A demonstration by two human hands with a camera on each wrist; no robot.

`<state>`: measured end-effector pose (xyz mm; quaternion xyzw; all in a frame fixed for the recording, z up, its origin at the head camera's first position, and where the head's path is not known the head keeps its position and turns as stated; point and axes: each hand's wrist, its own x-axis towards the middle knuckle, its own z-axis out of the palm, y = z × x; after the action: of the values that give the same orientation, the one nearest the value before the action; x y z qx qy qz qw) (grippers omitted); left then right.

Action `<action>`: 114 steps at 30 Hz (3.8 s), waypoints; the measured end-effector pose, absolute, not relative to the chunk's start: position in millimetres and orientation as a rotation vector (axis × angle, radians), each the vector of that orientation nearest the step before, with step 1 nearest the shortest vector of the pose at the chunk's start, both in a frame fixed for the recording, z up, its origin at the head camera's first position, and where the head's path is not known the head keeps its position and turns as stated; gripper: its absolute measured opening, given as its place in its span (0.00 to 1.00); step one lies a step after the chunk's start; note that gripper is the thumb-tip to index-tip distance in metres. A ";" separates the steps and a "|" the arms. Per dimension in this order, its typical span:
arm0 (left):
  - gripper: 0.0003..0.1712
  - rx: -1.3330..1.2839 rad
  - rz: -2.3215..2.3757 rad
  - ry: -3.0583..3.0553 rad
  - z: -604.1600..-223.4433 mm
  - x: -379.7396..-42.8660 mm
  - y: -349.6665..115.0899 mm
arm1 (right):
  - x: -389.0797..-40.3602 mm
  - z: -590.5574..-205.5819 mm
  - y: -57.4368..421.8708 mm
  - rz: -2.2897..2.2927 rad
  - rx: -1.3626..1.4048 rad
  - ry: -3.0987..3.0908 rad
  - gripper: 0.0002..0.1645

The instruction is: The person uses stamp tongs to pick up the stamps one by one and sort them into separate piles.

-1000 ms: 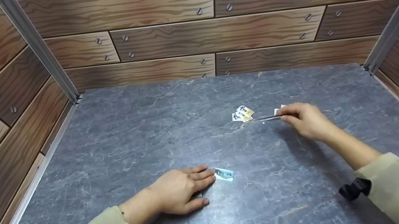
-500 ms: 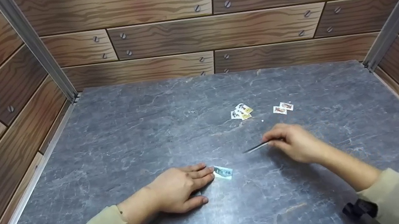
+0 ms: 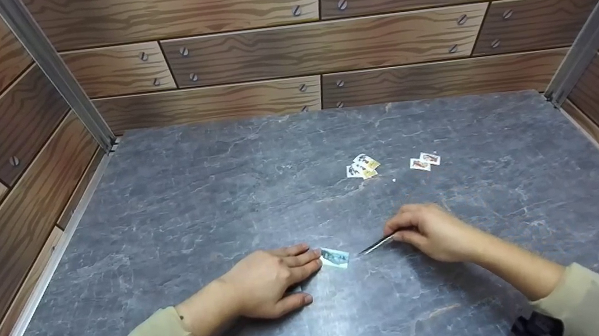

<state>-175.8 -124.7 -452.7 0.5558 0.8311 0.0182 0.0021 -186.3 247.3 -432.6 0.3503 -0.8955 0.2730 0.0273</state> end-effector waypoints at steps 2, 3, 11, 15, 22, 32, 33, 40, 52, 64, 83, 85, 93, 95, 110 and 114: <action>0.37 1.749 0.060 2.612 -452.6 -175.5 -124.8 | -185.4 -432.7 246.3 0.845 1.093 -2.771 0.08; 0.37 1.751 0.060 2.616 -452.6 -175.3 -124.9 | -185.1 -432.7 245.9 0.845 1.095 -2.774 0.08; 0.37 1.753 0.056 2.625 -451.9 -174.4 -124.9 | -183.4 -431.7 242.1 0.815 1.056 -2.838 0.09; 0.37 1.758 0.057 2.623 -451.5 -174.3 -124.7 | -183.5 -432.2 239.3 0.814 1.047 -2.848 0.09; 0.37 1.756 0.042 2.622 -453.0 -175.8 -124.2 | -185.4 -433.7 235.9 0.844 1.043 -2.856 0.09; 0.37 1.766 0.062 2.625 -452.8 -175.1 -124.0 | -189.1 -435.5 232.7 0.885 0.979 -2.888 0.09; 0.38 1.762 0.058 2.625 -452.9 -175.0 -123.9 | -189.3 -435.7 232.5 0.889 0.972 -2.891 0.09; 0.38 1.741 0.048 2.621 -452.5 -175.1 -123.7 | -191.2 -437.1 231.4 0.874 0.963 -2.894 0.09; 0.38 1.748 0.037 2.618 -452.1 -175.6 -123.8 | -193.9 -439.9 230.1 0.859 0.984 -2.850 0.08; 0.38 1.756 0.044 2.621 -452.9 -175.5 -124.0 | -194.9 -443.1 228.7 0.893 0.996 -2.855 0.08; 0.40 1.731 0.093 2.623 -450.6 -174.1 -132.0 | -195.3 -445.3 221.1 0.938 0.978 -2.862 0.05; 0.41 1.738 0.122 2.630 -450.2 -173.3 -133.8 | -194.8 -445.6 220.6 0.945 0.972 -2.866 0.05; 0.41 1.796 0.188 2.693 -449.2 -169.6 -154.4 | -193.3 -444.1 225.4 0.953 0.922 -2.857 0.07; 0.40 1.814 0.195 2.703 -450.5 -168.3 -161.9 | -193.1 -442.9 228.1 0.960 0.901 -2.860 0.08; 0.34 1.910 0.260 2.719 -459.6 -153.0 -193.6 | -194.1 -428.9 251.6 0.994 0.770 -2.870 0.10; 0.33 1.892 0.279 2.703 -460.7 -151.0 -197.9 | -199.6 -423.4 258.2 0.992 0.712 -2.850 0.10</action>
<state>-151.0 -197.9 -460.7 0.5694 0.8133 0.0841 -0.0847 -199.6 258.2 -423.4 0.2296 -0.9189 0.3200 0.0207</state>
